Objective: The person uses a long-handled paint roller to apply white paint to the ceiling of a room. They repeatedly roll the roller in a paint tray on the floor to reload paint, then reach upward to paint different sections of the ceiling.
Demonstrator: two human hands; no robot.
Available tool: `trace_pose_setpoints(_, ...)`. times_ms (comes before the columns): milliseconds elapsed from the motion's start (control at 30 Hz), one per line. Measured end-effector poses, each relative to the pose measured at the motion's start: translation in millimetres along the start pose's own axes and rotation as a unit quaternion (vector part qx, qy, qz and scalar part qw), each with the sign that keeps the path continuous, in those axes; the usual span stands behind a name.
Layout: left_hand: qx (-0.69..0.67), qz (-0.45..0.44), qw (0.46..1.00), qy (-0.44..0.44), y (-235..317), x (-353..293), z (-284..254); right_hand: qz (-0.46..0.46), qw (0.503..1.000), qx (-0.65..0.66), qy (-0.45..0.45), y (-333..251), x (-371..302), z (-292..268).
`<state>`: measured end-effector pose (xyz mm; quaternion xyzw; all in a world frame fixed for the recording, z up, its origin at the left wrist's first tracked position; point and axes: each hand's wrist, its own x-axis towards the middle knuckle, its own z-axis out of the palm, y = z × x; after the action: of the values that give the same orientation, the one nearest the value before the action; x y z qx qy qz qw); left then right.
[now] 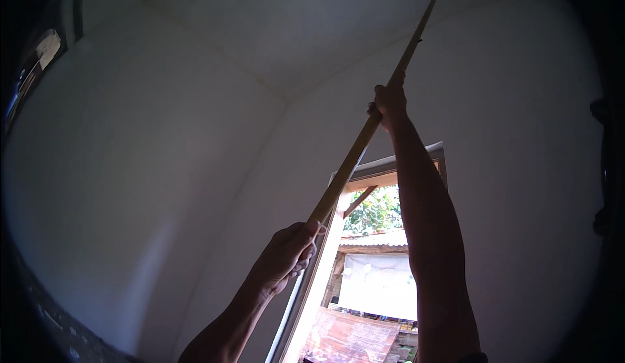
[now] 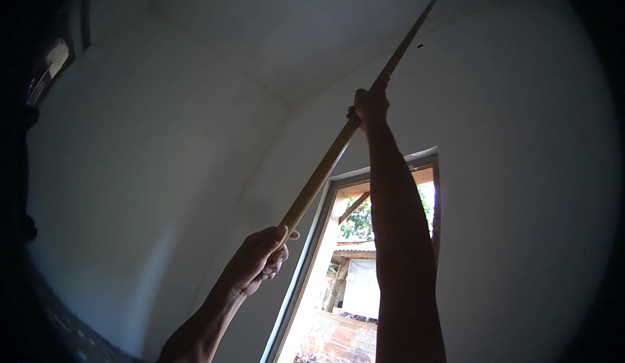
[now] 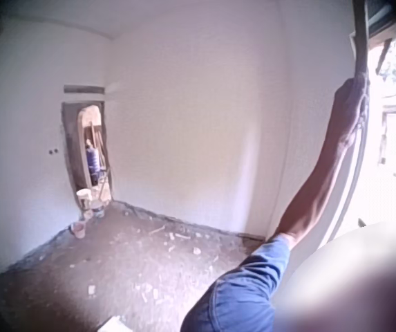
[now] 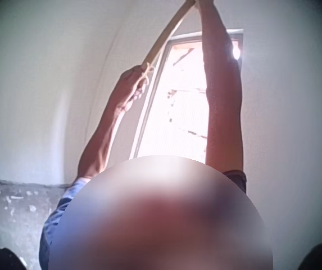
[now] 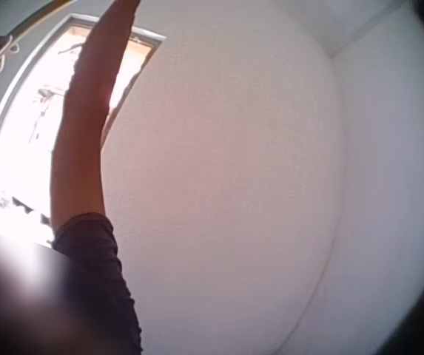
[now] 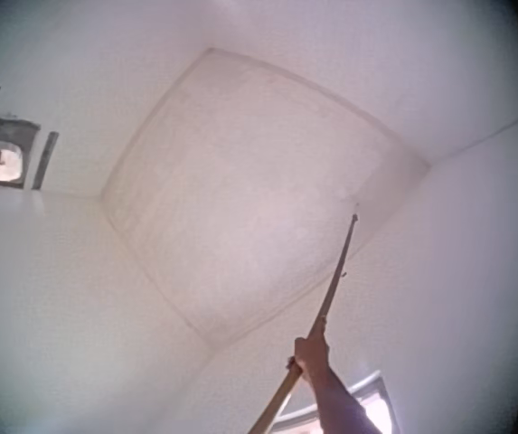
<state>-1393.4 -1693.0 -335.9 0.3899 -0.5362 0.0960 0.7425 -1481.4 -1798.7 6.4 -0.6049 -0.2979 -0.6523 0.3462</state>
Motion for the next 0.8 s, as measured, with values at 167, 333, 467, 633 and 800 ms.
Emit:
trace_pose_setpoints(167,0.036,-0.011,0.999,0.011,-3.4,1.0,-15.2,0.005,1.000,0.007,-0.003,2.8,-2.5,12.3)
trace_pose_setpoints(333,0.118,-0.065,0.985,0.108,-22.3,-18.1,-36.8,0.017,0.999,-0.030,-0.003,33.8,-34.8,49.0)
trace_pose_setpoints(467,0.131,-0.086,0.977,0.143,-32.1,-43.4,-63.4,0.005,0.996,-0.083,-0.005,56.1,-63.6,82.8)
trace_pose_setpoints(633,0.126,-0.104,0.974,0.155,-38.5,-73.5,-95.8,0.036,0.994,-0.101,-0.029,62.9,-100.9,117.6)
trace_pose_setpoints(800,0.112,-0.109,0.973,0.172,-43.6,-89.7,-120.1,0.065,0.994,-0.077,-0.051,68.8,-124.2,145.9)
